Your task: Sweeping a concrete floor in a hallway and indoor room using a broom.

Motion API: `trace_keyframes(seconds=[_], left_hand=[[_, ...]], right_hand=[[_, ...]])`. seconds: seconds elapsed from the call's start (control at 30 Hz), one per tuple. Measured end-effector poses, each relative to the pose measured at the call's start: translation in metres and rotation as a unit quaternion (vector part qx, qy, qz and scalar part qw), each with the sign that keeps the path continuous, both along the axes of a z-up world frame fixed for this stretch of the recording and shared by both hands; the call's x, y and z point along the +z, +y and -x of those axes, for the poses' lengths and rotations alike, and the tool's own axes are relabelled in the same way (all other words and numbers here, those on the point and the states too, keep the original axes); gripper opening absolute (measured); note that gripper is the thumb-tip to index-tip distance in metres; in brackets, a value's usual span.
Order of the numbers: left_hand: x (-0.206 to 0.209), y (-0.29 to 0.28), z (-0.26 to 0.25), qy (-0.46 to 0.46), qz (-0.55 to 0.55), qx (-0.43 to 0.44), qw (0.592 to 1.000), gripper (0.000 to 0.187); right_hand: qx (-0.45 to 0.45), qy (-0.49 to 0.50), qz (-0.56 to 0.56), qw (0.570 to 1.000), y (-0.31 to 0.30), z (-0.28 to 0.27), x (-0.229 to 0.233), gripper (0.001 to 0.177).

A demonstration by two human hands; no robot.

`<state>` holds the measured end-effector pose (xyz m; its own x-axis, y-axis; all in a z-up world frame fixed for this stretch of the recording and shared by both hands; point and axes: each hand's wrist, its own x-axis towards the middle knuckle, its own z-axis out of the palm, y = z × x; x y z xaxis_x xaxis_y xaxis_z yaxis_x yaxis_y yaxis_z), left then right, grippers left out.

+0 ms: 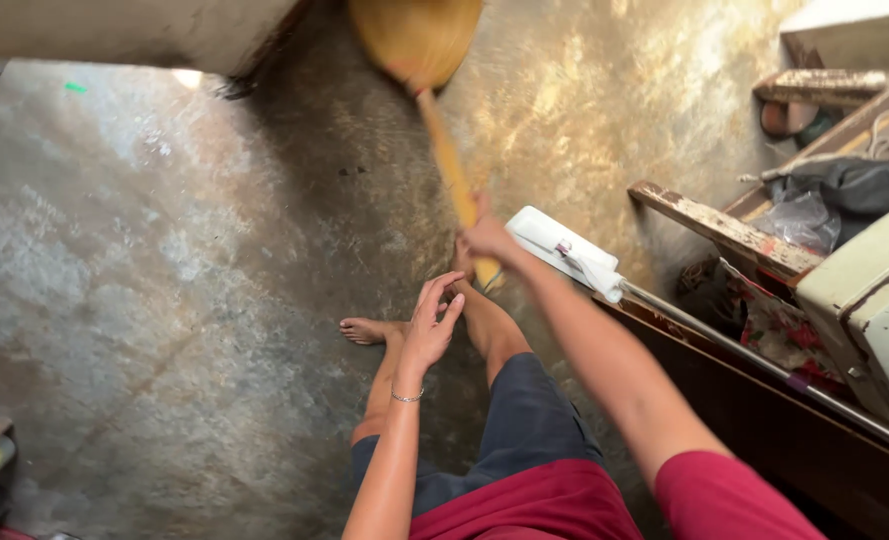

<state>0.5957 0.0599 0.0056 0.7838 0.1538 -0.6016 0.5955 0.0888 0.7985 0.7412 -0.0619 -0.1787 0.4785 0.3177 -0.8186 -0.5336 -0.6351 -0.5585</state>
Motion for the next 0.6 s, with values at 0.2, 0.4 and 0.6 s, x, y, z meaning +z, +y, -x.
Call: trace_keyframes(seconds=[0.2,0.4,0.6], left_hand=[[0.000,0.034,0.069,-0.007,-0.001,0.088,0.996,0.034],[0.005,0.078,0.147,0.014,-0.011,0.125,0.992,0.034],[-0.009,0.105,0.236,0.015,0.023,0.213,0.977,0.033]], right_hand=[[-0.158,0.306,-0.143,0.928,0.047,0.031,0.169,0.054],[-0.217,0.285,-0.137,0.923,-0.046,0.020,0.198,0.052],[-0.103,0.016,0.057,0.993,0.026,-0.010,0.136,0.055]])
